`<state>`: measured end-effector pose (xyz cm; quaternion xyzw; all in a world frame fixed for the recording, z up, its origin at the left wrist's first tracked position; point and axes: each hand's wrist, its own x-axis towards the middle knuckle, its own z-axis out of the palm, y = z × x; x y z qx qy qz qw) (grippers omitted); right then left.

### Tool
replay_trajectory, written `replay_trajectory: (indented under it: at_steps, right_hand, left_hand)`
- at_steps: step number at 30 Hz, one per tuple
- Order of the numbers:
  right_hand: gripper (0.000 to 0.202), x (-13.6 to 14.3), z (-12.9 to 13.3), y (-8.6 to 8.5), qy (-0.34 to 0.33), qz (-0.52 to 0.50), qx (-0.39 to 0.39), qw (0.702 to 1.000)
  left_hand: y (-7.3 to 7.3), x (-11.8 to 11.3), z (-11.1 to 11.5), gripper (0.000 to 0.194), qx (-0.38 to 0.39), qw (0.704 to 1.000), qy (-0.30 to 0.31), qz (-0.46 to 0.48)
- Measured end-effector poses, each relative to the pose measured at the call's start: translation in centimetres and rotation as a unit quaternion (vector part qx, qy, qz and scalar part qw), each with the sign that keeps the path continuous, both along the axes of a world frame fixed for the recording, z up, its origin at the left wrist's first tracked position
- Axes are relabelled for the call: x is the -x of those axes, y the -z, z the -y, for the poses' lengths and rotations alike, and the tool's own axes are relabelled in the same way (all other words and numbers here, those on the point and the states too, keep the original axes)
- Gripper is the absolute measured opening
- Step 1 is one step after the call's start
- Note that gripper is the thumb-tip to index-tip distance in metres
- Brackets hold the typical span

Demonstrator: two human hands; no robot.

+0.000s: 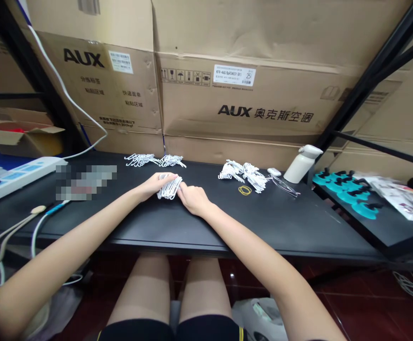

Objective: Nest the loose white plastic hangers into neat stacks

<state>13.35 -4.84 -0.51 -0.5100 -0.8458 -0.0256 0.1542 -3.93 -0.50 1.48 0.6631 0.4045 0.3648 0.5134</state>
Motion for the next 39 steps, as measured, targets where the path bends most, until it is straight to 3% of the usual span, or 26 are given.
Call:
replay_trajectory:
  at_steps: [11,22,39]
  right_hand:
    - [0.03,0.0,0.08,-0.18,0.018,-0.001,0.007,1.0]
    - [0.027,-0.23,0.11,-0.16,-0.006,-0.028,0.006,1.0]
    - [0.036,-0.32,0.24,0.09,-0.031,-0.048,-0.004,0.998]
  left_hand:
    - [0.18,0.25,-0.7,0.053,0.031,0.999,-0.03,0.027]
    - [0.78,-0.09,-0.72,0.05,-0.024,0.999,-0.022,-0.029]
    - [-0.15,-0.05,0.22,0.044,-0.026,0.999,-0.02,-0.03]
